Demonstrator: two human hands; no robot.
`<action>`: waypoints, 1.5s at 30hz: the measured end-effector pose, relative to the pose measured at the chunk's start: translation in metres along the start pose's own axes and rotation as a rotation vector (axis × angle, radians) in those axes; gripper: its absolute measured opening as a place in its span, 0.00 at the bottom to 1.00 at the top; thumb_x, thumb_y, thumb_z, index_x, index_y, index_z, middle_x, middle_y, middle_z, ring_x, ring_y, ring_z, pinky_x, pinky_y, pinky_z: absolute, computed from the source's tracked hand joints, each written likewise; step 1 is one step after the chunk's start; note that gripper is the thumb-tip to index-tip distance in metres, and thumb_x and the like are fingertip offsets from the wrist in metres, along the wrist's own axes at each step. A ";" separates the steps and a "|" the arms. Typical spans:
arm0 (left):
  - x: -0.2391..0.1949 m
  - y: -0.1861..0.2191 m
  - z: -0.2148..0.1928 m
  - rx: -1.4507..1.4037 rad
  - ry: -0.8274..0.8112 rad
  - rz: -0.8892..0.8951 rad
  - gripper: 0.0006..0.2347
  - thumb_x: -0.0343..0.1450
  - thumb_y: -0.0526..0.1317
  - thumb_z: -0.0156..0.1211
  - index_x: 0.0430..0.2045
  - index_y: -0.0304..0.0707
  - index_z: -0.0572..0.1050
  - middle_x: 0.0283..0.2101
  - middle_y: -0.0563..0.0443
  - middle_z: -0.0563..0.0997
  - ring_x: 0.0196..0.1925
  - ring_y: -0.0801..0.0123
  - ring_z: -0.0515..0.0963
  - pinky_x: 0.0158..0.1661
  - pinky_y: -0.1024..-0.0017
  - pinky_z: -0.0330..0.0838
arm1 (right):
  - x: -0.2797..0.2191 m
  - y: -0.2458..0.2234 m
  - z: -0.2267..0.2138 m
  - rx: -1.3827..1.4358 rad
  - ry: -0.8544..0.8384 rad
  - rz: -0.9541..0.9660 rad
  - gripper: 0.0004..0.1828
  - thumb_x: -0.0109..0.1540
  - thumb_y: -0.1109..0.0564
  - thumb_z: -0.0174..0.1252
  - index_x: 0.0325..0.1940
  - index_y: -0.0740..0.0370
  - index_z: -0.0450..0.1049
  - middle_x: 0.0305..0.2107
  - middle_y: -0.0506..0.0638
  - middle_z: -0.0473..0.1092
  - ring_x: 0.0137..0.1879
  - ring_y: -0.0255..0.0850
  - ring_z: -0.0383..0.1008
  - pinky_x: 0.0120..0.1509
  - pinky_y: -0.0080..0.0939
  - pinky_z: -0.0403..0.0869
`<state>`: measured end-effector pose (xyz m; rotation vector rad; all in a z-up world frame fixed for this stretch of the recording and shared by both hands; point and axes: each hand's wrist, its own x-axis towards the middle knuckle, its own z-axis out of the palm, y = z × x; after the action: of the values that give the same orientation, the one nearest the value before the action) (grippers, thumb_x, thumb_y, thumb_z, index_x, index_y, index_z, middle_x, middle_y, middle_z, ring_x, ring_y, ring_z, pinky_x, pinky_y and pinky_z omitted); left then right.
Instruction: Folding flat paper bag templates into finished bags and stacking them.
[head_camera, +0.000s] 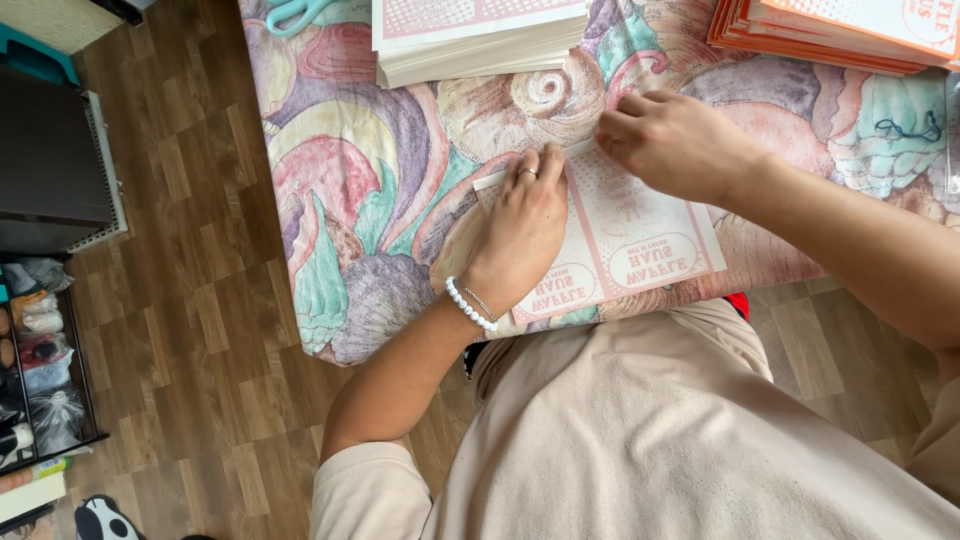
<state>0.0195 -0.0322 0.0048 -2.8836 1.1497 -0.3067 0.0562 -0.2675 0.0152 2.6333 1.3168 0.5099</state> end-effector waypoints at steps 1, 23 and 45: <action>0.002 0.000 -0.009 -0.001 0.002 0.000 0.12 0.73 0.28 0.49 0.46 0.20 0.77 0.62 0.35 0.66 0.58 0.50 0.70 0.67 0.55 0.66 | -0.006 0.002 0.004 -0.002 -0.001 -0.001 0.10 0.66 0.59 0.58 0.50 0.58 0.79 0.44 0.44 0.75 0.45 0.41 0.73 0.54 0.40 0.78; 0.018 0.001 -0.015 0.189 -0.049 0.005 0.24 0.70 0.35 0.57 0.63 0.44 0.60 0.41 0.54 0.71 0.42 0.65 0.72 0.26 0.78 0.72 | -0.009 -0.003 0.005 -0.152 -0.072 0.036 0.12 0.68 0.57 0.52 0.53 0.53 0.78 0.39 0.41 0.72 0.40 0.36 0.71 0.46 0.36 0.76; 0.028 0.028 -0.003 0.252 -0.026 -0.095 0.25 0.69 0.41 0.58 0.64 0.51 0.65 0.44 0.56 0.70 0.45 0.62 0.72 0.31 0.65 0.73 | -0.040 0.012 0.008 -0.035 -0.035 0.135 0.11 0.59 0.71 0.56 0.29 0.57 0.71 0.33 0.45 0.68 0.36 0.40 0.66 0.28 0.38 0.73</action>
<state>0.0197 -0.0711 0.0099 -2.7153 0.8993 -0.3850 0.0459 -0.3063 0.0019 2.7025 1.1153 0.4972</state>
